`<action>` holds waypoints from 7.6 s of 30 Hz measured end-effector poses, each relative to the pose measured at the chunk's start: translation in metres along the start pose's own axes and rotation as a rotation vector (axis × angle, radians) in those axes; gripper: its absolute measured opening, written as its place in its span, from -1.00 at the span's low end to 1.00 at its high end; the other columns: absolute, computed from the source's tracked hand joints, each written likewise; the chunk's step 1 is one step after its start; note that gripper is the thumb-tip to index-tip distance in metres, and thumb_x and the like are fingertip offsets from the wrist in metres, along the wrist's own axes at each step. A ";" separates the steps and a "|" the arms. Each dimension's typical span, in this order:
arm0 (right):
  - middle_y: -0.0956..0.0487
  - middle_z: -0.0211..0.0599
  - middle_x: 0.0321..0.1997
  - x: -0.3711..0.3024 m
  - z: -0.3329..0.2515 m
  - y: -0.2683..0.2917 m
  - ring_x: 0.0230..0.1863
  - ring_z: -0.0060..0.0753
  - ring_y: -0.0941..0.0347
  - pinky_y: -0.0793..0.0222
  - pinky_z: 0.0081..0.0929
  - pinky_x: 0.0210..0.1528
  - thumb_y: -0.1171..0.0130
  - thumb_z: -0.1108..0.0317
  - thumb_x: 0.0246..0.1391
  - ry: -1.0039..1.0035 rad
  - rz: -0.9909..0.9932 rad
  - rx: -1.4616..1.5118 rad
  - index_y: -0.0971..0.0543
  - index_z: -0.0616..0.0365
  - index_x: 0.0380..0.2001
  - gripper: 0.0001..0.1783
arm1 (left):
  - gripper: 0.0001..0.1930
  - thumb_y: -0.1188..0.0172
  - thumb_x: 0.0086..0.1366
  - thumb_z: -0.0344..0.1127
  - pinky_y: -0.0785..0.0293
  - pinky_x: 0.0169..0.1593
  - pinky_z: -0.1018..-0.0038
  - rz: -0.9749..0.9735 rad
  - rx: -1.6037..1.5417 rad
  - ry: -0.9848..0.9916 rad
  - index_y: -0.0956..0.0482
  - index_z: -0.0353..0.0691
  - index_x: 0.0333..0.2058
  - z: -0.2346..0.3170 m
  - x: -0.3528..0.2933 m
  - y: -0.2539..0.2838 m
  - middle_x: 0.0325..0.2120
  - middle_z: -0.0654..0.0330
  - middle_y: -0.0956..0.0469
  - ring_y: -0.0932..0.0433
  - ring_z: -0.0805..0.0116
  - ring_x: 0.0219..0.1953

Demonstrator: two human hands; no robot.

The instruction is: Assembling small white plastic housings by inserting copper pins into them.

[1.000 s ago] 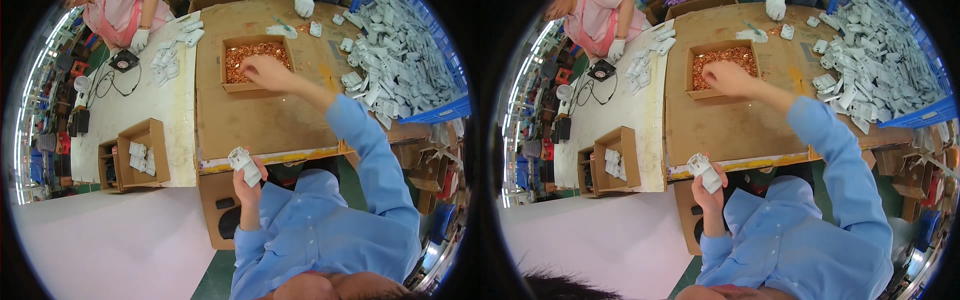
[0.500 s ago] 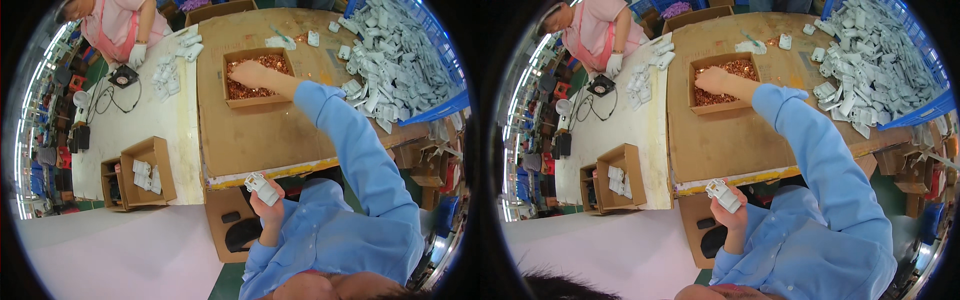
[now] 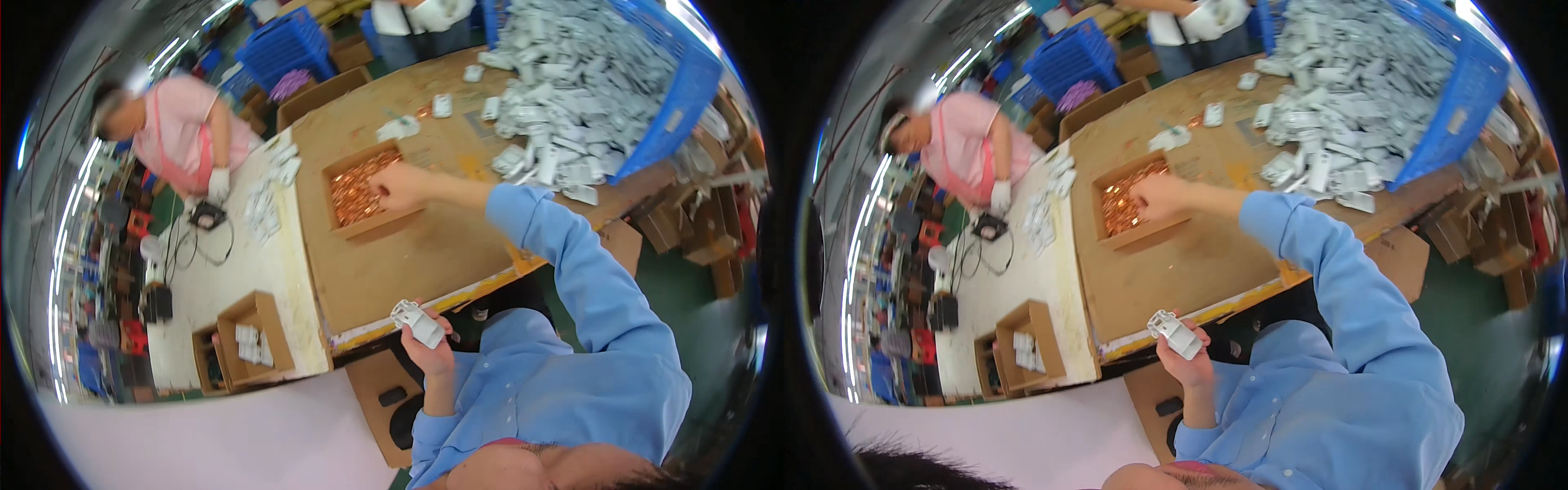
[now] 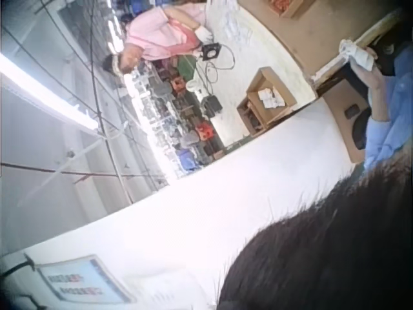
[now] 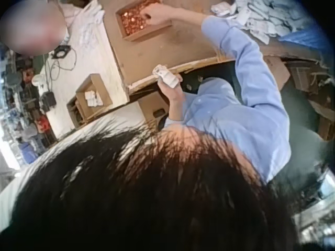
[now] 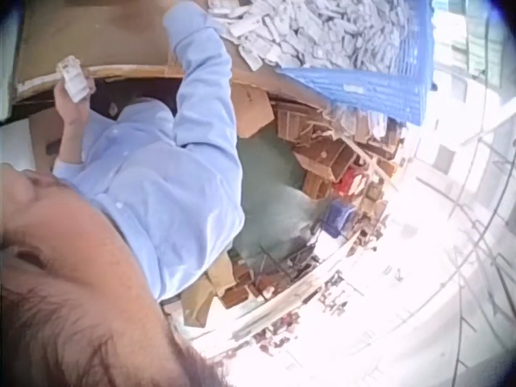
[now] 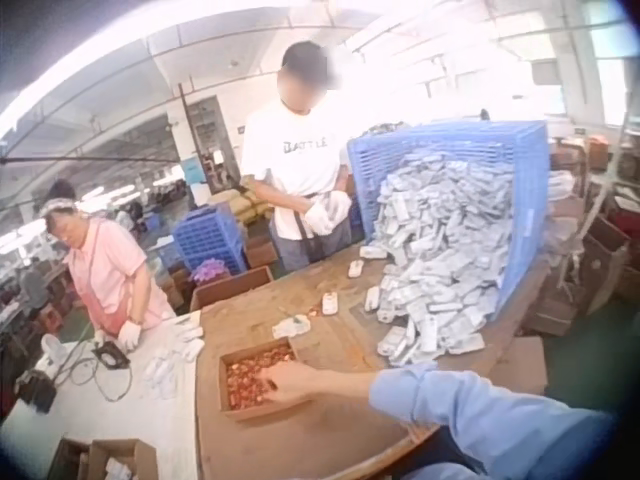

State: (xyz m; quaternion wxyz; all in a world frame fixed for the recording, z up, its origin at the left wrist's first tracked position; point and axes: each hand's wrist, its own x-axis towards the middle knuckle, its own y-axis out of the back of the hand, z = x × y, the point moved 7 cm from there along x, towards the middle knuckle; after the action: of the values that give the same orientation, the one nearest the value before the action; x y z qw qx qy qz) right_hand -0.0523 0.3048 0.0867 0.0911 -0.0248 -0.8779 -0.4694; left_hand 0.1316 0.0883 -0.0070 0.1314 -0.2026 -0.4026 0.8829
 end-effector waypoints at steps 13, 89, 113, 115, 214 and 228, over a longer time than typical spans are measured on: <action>-0.52 -0.22 -0.46 -0.204 -0.102 0.027 -0.39 -0.03 -0.51 -0.42 -0.15 -0.41 -0.18 0.25 -0.11 0.090 0.069 -0.083 -0.50 0.10 -0.53 -0.83 | -0.53 0.36 0.46 0.05 -0.47 -0.52 0.39 -0.213 0.454 0.048 -0.37 -0.15 0.00 -0.016 0.012 -0.043 -0.31 0.20 -0.57 -0.56 0.30 -0.41; -0.45 -0.23 -0.60 -0.227 -0.073 0.017 -0.56 -0.31 -0.41 -0.31 -0.39 -0.50 -0.26 0.37 -0.08 -0.154 0.031 0.287 -0.40 0.22 -0.47 -0.76 | -0.72 0.07 0.43 -0.26 -0.44 -0.54 0.64 -0.243 0.926 -0.042 -0.55 -0.34 -0.18 -0.017 -0.019 -0.067 -0.52 0.21 -0.58 -0.56 0.52 -0.58; -0.51 -0.17 -0.59 -0.207 -0.059 -0.008 -0.50 -0.09 -0.49 -0.35 -0.26 -0.46 -0.26 0.35 -0.17 -0.166 -0.111 0.321 -0.44 0.21 -0.48 -0.77 | -0.77 -0.07 0.34 -0.30 -0.47 -0.47 0.59 -0.201 0.995 -0.044 -0.56 -0.37 -0.23 -0.016 -0.003 -0.042 -0.53 0.16 -0.61 -0.58 0.50 -0.55; -0.51 -0.18 -0.60 -0.198 -0.058 -0.003 -0.50 -0.09 -0.50 -0.36 -0.27 -0.46 -0.25 0.35 -0.17 -0.174 -0.098 0.312 -0.44 0.21 -0.49 -0.78 | -0.78 -0.12 0.29 -0.31 -0.41 -0.47 0.56 -0.221 1.082 -0.126 -0.56 -0.39 -0.27 -0.004 0.002 -0.047 -0.59 0.18 -0.58 -0.54 0.54 -0.57; -0.56 -0.24 -0.37 -0.243 -0.083 0.042 -0.36 -0.31 -0.53 -0.45 -0.44 -0.32 -0.19 0.55 0.01 -0.039 0.334 0.447 -0.56 0.25 -0.36 -0.92 | -0.73 0.13 0.43 -0.34 -0.44 -0.20 0.56 -0.282 0.866 -0.168 -0.33 -0.30 0.04 -0.012 -0.016 -0.100 -0.24 0.17 -0.53 -0.52 0.48 -0.27; -0.42 -0.33 -0.37 -0.250 -0.068 0.042 -0.38 -0.44 -0.37 -0.31 -0.50 -0.33 -0.27 0.50 -0.06 -0.241 0.342 0.473 -0.51 0.19 -0.34 -0.82 | -0.68 0.20 0.40 -0.37 -0.43 -0.19 0.52 -0.371 0.927 -0.174 -0.30 -0.32 0.07 -0.018 -0.027 -0.107 -0.23 0.10 -0.52 -0.52 0.42 -0.28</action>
State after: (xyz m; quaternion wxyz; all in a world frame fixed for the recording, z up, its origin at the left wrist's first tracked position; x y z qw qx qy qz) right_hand 0.2085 0.2822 0.1124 0.0672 -0.2056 -0.9504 -0.2237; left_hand 0.1714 0.1578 0.0707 0.3282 0.0264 -0.0071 0.9442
